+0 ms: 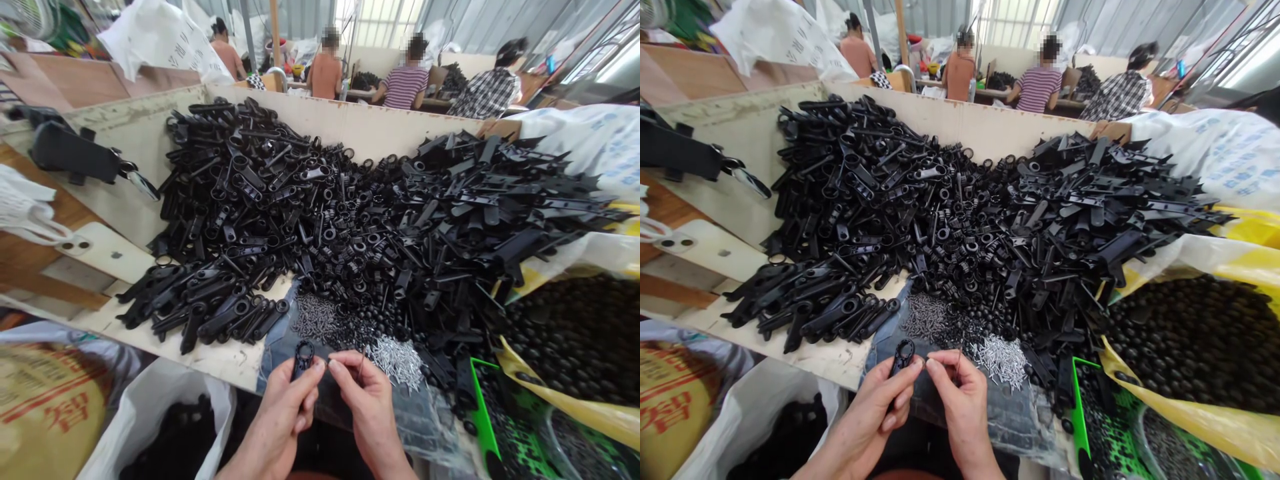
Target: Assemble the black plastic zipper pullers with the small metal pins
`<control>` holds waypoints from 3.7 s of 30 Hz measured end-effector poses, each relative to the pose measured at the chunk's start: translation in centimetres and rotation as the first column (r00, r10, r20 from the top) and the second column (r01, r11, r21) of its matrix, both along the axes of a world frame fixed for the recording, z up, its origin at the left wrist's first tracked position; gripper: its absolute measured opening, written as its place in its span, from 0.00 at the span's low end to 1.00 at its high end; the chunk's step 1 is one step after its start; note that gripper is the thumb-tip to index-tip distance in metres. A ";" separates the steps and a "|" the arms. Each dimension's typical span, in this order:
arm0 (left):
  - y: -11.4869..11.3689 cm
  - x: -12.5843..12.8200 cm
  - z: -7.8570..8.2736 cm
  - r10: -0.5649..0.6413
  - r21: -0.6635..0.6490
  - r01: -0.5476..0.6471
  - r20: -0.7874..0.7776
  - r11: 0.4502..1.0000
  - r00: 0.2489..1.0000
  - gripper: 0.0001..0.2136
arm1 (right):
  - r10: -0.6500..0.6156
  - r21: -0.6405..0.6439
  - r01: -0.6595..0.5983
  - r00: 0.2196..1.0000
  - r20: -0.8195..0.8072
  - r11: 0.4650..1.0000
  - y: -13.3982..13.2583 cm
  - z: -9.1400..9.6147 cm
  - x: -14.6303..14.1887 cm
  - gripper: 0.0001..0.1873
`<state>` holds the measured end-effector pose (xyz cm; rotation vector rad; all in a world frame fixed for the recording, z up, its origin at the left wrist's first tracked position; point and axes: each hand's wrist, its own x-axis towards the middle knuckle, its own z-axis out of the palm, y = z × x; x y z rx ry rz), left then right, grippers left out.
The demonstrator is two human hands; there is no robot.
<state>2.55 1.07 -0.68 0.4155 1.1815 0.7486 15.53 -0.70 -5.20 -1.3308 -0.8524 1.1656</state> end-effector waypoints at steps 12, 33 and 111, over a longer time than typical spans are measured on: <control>0.1 -0.1 0.3 -0.023 0.015 0.023 -0.003 1.000 1.000 0.21 | 0.070 0.246 -0.150 0.949 0.307 0.958 0.0 1.1 1.2 0.05; -1.6 -1.5 0.9 -0.240 0.005 0.240 0.095 0.971 0.966 0.17 | 0.121 0.271 -0.292 0.852 0.509 0.917 -0.6 1.9 4.1 0.03; -1.9 -2.4 -0.7 -0.462 0.199 0.471 -0.094 0.859 0.882 0.12 | 0.038 0.254 -0.382 0.613 0.789 0.889 -2.2 2.9 1.4 0.10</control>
